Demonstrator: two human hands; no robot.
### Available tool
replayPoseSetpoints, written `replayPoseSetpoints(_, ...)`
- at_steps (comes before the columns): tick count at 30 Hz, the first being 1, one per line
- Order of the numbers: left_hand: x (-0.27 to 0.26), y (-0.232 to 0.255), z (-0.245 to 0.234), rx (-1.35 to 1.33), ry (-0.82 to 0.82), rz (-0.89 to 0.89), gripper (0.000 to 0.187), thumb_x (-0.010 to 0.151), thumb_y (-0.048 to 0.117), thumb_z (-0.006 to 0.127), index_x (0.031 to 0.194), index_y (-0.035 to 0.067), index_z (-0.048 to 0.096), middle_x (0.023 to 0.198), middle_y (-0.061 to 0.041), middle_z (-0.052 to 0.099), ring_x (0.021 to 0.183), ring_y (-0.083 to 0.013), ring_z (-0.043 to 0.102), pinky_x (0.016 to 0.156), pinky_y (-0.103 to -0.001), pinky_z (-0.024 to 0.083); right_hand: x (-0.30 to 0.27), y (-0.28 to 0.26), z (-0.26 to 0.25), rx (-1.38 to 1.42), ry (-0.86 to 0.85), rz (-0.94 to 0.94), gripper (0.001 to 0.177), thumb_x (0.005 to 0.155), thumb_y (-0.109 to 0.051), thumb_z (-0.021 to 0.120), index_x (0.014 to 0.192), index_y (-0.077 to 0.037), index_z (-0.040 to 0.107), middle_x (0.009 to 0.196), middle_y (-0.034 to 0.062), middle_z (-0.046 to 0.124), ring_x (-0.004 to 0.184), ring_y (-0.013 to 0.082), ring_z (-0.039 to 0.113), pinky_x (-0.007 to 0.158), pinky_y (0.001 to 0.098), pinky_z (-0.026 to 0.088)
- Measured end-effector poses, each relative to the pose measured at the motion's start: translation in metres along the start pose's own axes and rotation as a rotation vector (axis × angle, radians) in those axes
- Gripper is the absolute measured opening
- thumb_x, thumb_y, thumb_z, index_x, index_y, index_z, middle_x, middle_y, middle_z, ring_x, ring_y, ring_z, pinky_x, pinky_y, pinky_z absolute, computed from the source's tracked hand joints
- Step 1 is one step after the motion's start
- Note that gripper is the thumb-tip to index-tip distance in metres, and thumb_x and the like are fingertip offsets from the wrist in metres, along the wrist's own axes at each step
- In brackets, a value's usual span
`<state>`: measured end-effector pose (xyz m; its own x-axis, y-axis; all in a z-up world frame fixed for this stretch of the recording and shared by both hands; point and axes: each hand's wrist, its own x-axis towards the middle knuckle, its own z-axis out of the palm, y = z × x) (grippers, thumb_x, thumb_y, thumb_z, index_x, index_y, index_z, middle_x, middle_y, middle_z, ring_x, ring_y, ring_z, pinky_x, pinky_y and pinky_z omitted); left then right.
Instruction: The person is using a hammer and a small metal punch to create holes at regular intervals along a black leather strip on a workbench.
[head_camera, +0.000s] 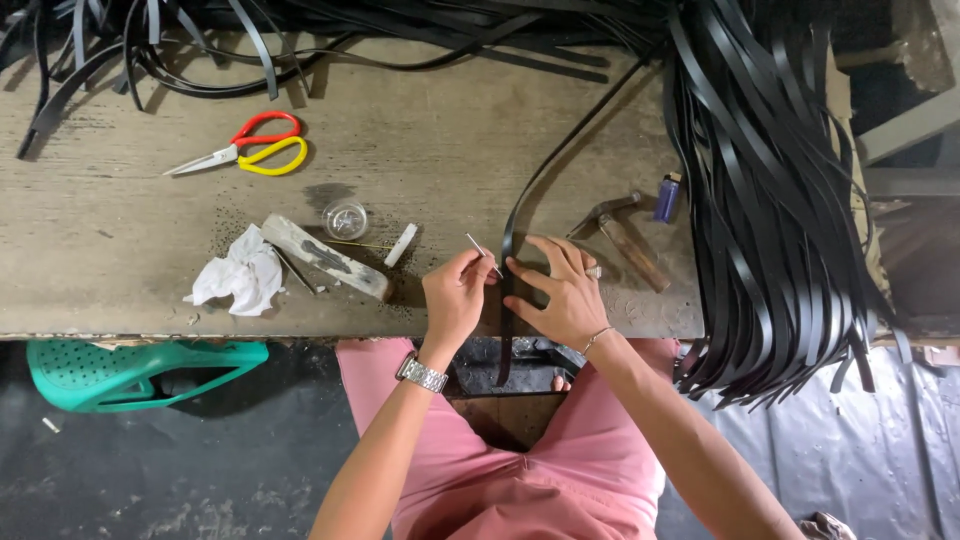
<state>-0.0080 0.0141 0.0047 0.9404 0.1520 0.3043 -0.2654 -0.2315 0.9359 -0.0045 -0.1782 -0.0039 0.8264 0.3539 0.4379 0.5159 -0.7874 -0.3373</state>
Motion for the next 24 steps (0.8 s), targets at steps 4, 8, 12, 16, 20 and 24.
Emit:
replayPoseSetpoints(4,-0.001,-0.002,0.001,0.051,0.008,0.034,0.009,0.098,0.011,0.071,0.092,0.007,0.076,0.075,-0.007,0.078,0.066,-0.0177,0.077,0.065,-0.028,0.061,-0.004,-0.002,0.000,-0.006,0.010,-0.025,0.044,0.082,-0.058,0.074,0.120,-0.037,0.074,0.143,0.0010,0.056,0.137,0.0258,0.048,0.102,0.0420,0.036)
replayPoseSetpoints(8,-0.002,-0.001,0.002,0.100,-0.026,0.066,0.007,0.097,0.012,0.073,0.092,0.010,0.076,0.073,-0.005,0.077,0.067,-0.0167,0.077,0.065,-0.027,0.061,-0.011,0.001,0.004,0.017,0.019,-0.038,0.043,0.081,-0.057,0.077,0.117,-0.034,0.075,0.143,0.0038,0.057,0.136,0.0301,0.050,0.104,0.0450,0.037)
replayPoseSetpoints(12,-0.005,-0.003,0.004,0.168,-0.043,0.118,0.004,0.094,0.011,0.075,0.091,0.011,0.075,0.070,-0.005,0.075,0.067,-0.0197,0.077,0.065,-0.029,0.060,-0.014,0.005,0.007,0.021,-0.017,-0.029,0.044,0.080,-0.057,0.077,0.117,-0.033,0.075,0.144,0.0045,0.056,0.138,0.0313,0.048,0.108,0.0467,0.036)
replayPoseSetpoints(16,-0.005,-0.004,0.005,0.191,-0.046,0.142,0.004,0.095,0.013,0.075,0.091,0.012,0.075,0.069,-0.005,0.074,0.067,-0.0206,0.076,0.065,-0.030,0.060,-0.014,0.004,0.005,0.020,-0.020,-0.031,0.046,0.080,-0.056,0.077,0.120,-0.034,0.074,0.144,0.0051,0.056,0.138,0.0318,0.048,0.109,0.0468,0.036)
replayPoseSetpoints(20,-0.005,0.000,0.004,0.194,-0.050,0.140,0.003,0.094,0.015,0.076,0.091,0.014,0.075,0.068,-0.003,0.074,0.068,-0.0188,0.076,0.066,-0.028,0.059,-0.013,0.001,0.001,0.025,-0.031,-0.019,0.046,0.081,-0.056,0.077,0.120,-0.033,0.074,0.144,0.0052,0.056,0.139,0.0316,0.048,0.110,0.0468,0.036)
replayPoseSetpoints(24,-0.004,0.006,0.005,0.214,-0.046,0.175,0.004,0.094,0.015,0.076,0.090,0.014,0.075,0.068,-0.005,0.073,0.068,-0.0221,0.075,0.065,-0.030,0.059,-0.014,0.001,0.002,0.017,-0.037,-0.013,0.045,0.079,-0.055,0.078,0.118,-0.033,0.074,0.145,0.0041,0.055,0.140,0.0308,0.047,0.109,0.0465,0.036)
